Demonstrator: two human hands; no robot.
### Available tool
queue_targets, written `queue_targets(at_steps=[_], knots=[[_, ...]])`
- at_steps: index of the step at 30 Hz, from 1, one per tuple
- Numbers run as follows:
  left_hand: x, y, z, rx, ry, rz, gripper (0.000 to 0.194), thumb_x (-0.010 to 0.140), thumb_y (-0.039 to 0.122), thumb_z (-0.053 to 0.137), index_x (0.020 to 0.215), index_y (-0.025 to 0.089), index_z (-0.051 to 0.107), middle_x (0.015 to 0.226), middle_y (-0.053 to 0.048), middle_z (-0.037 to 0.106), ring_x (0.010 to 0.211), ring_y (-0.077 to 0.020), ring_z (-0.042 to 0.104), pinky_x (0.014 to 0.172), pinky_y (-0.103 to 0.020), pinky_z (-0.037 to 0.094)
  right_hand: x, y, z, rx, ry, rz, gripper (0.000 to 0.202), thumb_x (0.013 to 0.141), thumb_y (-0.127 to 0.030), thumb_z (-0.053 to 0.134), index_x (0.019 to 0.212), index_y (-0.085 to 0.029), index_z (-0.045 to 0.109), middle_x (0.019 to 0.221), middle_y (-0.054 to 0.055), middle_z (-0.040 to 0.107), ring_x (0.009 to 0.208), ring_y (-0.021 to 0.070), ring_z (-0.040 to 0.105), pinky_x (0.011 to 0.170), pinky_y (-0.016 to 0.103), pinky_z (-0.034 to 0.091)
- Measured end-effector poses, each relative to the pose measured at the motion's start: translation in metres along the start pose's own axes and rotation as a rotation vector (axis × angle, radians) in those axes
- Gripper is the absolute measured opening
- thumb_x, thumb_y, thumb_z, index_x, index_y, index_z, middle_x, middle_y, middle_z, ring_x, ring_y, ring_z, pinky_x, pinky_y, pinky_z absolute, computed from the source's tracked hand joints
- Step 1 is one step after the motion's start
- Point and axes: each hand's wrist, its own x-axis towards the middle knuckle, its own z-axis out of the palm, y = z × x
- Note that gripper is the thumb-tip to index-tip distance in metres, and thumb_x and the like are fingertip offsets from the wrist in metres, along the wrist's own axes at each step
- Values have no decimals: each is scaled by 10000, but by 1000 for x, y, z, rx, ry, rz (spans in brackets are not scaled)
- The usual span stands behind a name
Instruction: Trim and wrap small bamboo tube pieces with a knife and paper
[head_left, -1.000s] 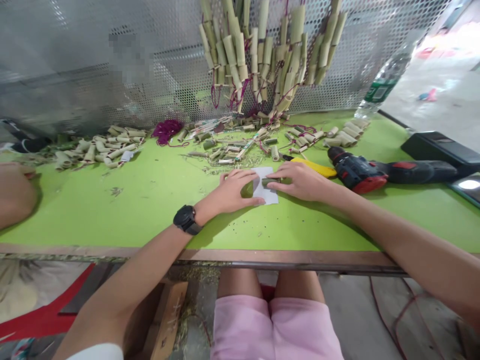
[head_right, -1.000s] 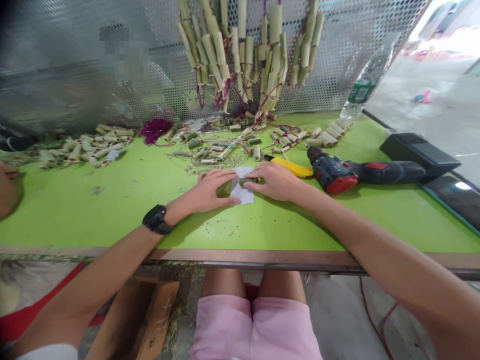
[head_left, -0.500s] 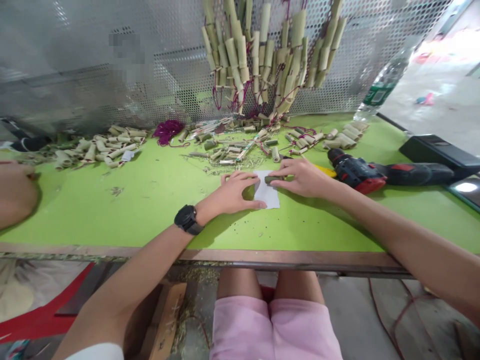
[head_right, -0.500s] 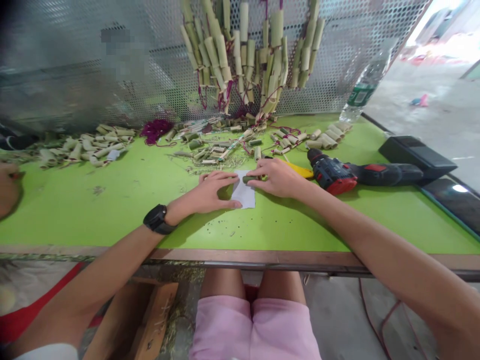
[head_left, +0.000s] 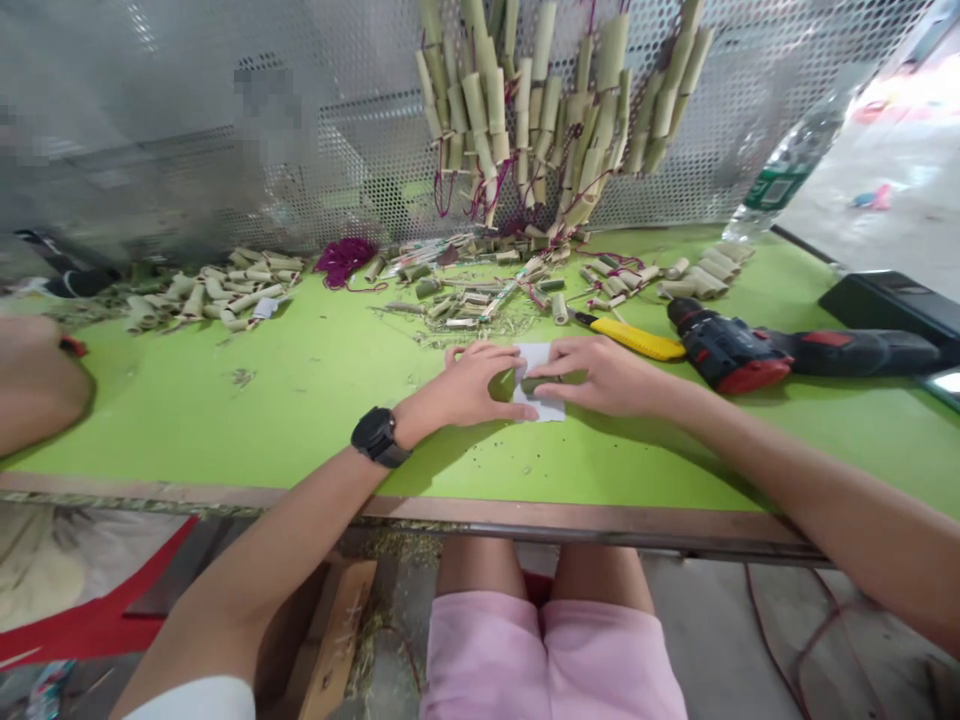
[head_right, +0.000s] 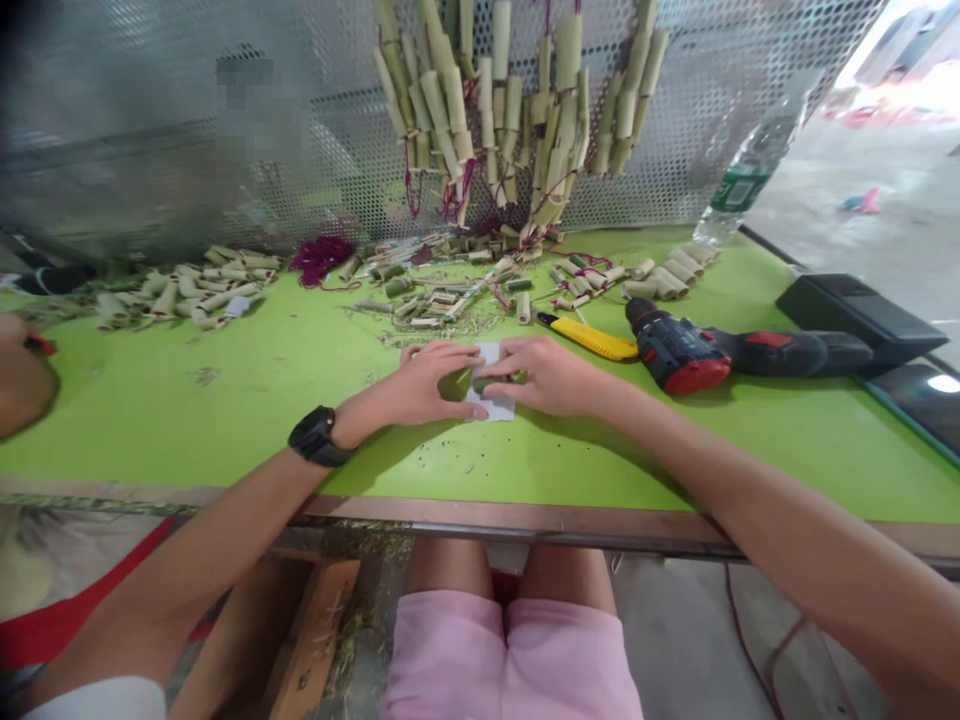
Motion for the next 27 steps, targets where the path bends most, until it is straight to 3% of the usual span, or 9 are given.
queue_targets(at_steps=[5,10,15,19,24,27], knots=[[0,0,-1,9,-28,-33,822,823,822,819,1455,301,735,1597,-160,651,1523,-468,518,1232,-712,395,0,4,1,-127,112,88,333,1028,-462,688,1170,-258,910,902,94,744,791,239,635,745,363,479],[0,2,-3,4,-18,-20,795,800,814,845,1413,316,753,1564,-143,677,1511,-474,527,1222,-729,399,0,-10,9,-67,27,-1,323,1048,-436,669,1197,-270,902,1006,101,780,833,231,669,784,354,494],[1,5,-4,15,-71,-96,870,809,849,807,1475,299,711,1632,-156,622,1545,-495,476,1242,-767,332,-1,-10,8,-182,88,90,321,1038,-415,670,1179,-252,908,920,109,754,818,247,652,737,360,466],[1,4,-3,0,-51,-56,832,785,858,821,1419,324,743,1598,-140,656,1527,-492,499,1238,-763,345,-2,-12,9,-105,-5,12,329,1046,-457,674,1193,-274,904,1019,101,806,844,236,685,760,352,478],[1,9,-8,6,-96,-129,885,805,843,812,1499,303,704,1649,-148,610,1574,-490,446,1263,-754,315,-2,-5,4,-270,72,132,331,1033,-465,678,1170,-271,909,971,97,808,818,233,672,686,328,419],[1,15,-14,12,-160,-155,903,822,858,781,1538,317,676,1696,-118,569,1606,-474,401,1303,-737,246,-2,-8,6,-197,6,20,356,1072,-461,633,1185,-257,902,1009,92,817,827,212,684,706,316,425]])
